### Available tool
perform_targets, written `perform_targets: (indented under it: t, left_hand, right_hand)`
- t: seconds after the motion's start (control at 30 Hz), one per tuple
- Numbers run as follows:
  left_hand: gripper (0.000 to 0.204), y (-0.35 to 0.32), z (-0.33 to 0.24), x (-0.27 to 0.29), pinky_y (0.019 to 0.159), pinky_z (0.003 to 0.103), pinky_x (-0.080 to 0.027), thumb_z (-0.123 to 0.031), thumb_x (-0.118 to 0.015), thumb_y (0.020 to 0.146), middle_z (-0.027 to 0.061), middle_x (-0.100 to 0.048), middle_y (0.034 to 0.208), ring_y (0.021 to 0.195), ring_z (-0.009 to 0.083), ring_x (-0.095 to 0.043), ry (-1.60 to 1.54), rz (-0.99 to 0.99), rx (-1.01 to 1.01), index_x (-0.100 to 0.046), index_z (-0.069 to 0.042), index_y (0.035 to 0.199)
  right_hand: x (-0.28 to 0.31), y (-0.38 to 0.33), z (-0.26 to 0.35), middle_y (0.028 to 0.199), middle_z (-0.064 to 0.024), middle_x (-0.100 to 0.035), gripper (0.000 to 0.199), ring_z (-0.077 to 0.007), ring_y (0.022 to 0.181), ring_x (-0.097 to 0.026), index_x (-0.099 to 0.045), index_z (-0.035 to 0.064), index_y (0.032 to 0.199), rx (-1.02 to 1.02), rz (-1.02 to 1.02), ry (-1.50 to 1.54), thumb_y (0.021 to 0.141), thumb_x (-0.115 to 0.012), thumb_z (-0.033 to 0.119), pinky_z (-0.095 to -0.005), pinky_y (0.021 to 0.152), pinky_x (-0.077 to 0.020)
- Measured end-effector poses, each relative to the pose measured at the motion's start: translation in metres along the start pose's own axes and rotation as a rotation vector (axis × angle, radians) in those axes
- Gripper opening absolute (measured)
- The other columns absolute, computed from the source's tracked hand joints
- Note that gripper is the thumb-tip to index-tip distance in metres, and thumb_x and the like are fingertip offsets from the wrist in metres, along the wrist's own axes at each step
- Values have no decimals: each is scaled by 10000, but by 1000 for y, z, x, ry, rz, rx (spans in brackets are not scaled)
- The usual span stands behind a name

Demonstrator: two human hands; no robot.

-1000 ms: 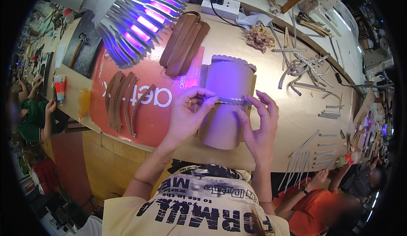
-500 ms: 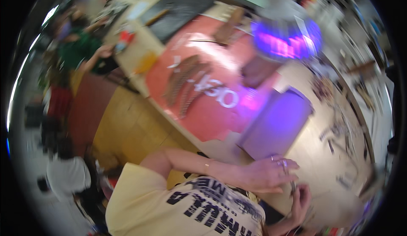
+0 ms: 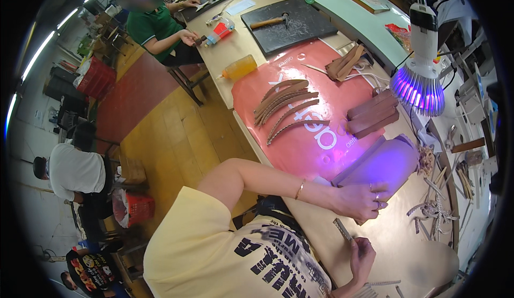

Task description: The person repeatedly picks up braided cord segments and wraps them around a cylindrical cardboard form on the table. They adjust the cord under a purple UV lamp, then place the segments back on the table. The process is repeated multiple times with different cord pieces.

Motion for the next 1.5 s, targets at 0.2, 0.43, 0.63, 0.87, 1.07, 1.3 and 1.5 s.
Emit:
perform_targets:
  t: [0.2,0.43,0.63,0.87,1.07,1.3,1.5]
  left_hand:
    - [310,-31,-56,7,1059,432,-375,-228,-609,817,132,-584,1260,1207,291,-518,-3,-72,2,-638,-40,1062]
    - [447,-82,-64,-20,965,383,-395,-323,-649,863,95,-551,1278,1139,251,-518,-251,253,536,-562,-80,1228]
    - [318,-86,-60,-33,903,368,-407,-275,-668,844,58,-572,1197,1092,234,-516,-207,320,560,-621,-122,1119]
    - [220,-91,-61,-36,901,370,-410,-251,-684,829,43,-573,1186,1070,219,-524,-303,253,617,-663,-132,1013]
    - [220,-92,-64,-29,896,370,-415,-240,-702,786,25,-573,1091,1025,197,-541,-268,132,630,-668,-147,983]
    - [158,-83,-68,-8,865,404,-426,-295,-693,785,41,-587,995,953,238,-571,-29,160,663,-645,-158,847]
    - [170,-88,-63,-12,875,431,-350,-283,-770,773,36,-617,921,885,221,-583,-252,169,865,-705,-143,844]
  right_hand:
    - [8,-1,9,755,-127,-684,112,-269,590,-614,-676,18,884,79,-150,-315,882,-654,128,-354,573,-467]
    - [-4,-4,13,854,-118,-654,185,-307,754,-624,-667,27,944,169,-171,-360,903,-636,205,-410,715,-445]
    - [-20,-7,16,923,-177,-631,190,-356,790,-643,-661,-11,958,170,-231,-259,916,-622,170,-421,700,-502]
    - [-23,-14,16,943,-152,-609,201,-349,841,-600,-663,37,1006,178,-274,-335,919,-616,211,-447,748,-455]
    - [-19,-16,30,941,-138,-669,209,-312,902,-638,-699,110,985,170,-277,-503,912,-650,300,-361,765,-499]
    - [-27,-21,32,907,-100,-638,169,-287,860,-597,-685,93,973,278,-443,-482,897,-632,234,-427,795,-396]
    - [-29,-24,10,998,-74,-619,132,-263,994,-554,-701,162,917,219,-536,-558,796,-733,203,-436,927,-353]
Point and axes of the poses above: each hand's wrist, its own y-axis towards the middle knuckle, its own x-axis out of the back of the hand, z = x × y, the point moved 5 cm from there along y, towards the middle knuckle
